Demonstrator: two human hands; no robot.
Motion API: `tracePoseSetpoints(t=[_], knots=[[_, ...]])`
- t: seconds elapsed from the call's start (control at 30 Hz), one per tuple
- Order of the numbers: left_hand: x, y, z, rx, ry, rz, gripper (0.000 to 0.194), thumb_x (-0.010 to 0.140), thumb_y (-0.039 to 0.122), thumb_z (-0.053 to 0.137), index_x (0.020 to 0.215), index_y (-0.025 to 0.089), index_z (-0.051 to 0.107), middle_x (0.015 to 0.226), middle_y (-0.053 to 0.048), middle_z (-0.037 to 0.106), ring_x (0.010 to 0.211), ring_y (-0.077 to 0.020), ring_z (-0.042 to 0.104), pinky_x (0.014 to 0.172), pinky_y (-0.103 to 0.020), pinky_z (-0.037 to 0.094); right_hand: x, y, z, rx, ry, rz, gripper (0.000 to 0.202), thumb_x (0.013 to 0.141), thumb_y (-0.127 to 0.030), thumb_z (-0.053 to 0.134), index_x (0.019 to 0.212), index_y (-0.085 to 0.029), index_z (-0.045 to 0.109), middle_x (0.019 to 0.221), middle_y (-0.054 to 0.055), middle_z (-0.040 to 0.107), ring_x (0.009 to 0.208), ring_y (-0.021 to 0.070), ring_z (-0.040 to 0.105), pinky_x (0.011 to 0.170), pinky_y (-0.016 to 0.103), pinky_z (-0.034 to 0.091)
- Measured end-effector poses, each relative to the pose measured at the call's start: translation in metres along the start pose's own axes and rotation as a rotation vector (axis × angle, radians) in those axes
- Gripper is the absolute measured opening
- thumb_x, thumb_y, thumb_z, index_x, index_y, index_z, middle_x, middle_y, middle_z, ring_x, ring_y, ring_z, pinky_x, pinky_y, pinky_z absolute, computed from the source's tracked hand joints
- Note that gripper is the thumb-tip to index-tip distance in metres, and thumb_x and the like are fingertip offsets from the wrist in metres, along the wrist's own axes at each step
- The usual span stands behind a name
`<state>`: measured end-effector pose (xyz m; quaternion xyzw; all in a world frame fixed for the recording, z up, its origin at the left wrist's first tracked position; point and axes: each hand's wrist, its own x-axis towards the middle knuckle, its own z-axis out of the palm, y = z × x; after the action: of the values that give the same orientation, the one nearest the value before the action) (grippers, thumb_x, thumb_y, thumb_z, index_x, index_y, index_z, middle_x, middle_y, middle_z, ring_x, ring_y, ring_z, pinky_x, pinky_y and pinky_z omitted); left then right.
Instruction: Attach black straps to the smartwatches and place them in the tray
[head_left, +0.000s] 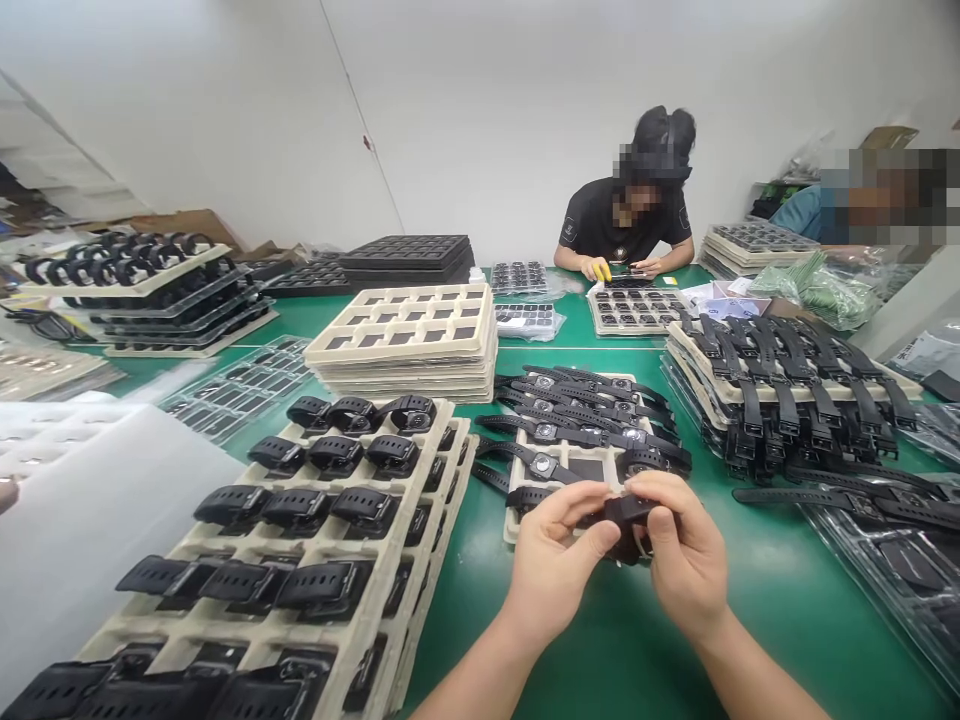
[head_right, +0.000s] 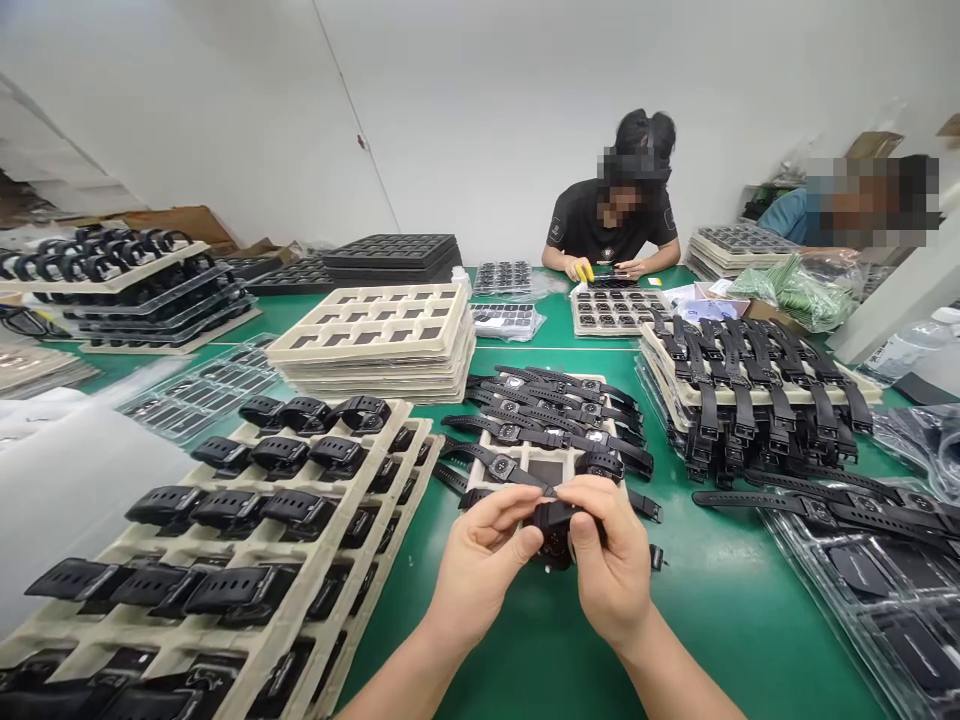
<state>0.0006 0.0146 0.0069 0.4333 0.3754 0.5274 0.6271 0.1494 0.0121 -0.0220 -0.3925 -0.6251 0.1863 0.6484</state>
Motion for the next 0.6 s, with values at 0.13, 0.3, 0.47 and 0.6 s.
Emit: tracePoseSetpoints(t=[0.13,0.3,0.47,0.6], knots=[[0.001,0.0,-0.003,0.118,0.065,0.028,0.03,0.073,0.04,0.086,0.094,0.018,0.083,0.097,-0.01,0.081,0.089,-0.0262,0.076,0.08,-0.033,0.065,0.004,-0.003,0.004,0.029,0.028,-0.06,0.016,0.101,-0.026,0.059,0.109,-0.029,0.073,0.102,0.007,0.076,0.096,0.0257,0.071,0.084,0.042,0.059],[0.005,-0.005,-0.01,0.195,0.116,0.049,0.03,0.07,0.041,0.087,0.093,0.021,0.084,0.101,-0.009,0.082,0.097,-0.0295,0.076,0.09,-0.036,0.064,0.014,-0.011,0.007,0.018,-0.043,-0.073,0.018,0.102,-0.024,0.057,0.106,-0.028,0.074,0.099,0.007,0.077,0.093,0.0238,0.073,0.081,0.038,0.06],[0.007,-0.014,-0.019,0.228,0.177,0.009,0.043,0.068,0.053,0.087,0.097,0.022,0.084,0.104,-0.008,0.081,0.097,-0.0303,0.077,0.084,-0.032,0.066,0.021,-0.017,0.006,0.048,-0.023,-0.096,0.019,0.101,-0.023,0.056,0.104,-0.026,0.074,0.094,0.007,0.076,0.091,0.0219,0.072,0.081,0.035,0.059],[0.011,-0.017,-0.028,0.33,0.231,0.016,0.05,0.066,0.06,0.085,0.097,0.022,0.084,0.107,-0.007,0.081,0.103,-0.0298,0.076,0.088,-0.027,0.064,0.025,-0.018,0.006,0.106,-0.091,-0.102,0.018,0.1,-0.024,0.058,0.104,-0.024,0.076,0.098,0.009,0.076,0.09,0.0214,0.072,0.082,0.034,0.059]])
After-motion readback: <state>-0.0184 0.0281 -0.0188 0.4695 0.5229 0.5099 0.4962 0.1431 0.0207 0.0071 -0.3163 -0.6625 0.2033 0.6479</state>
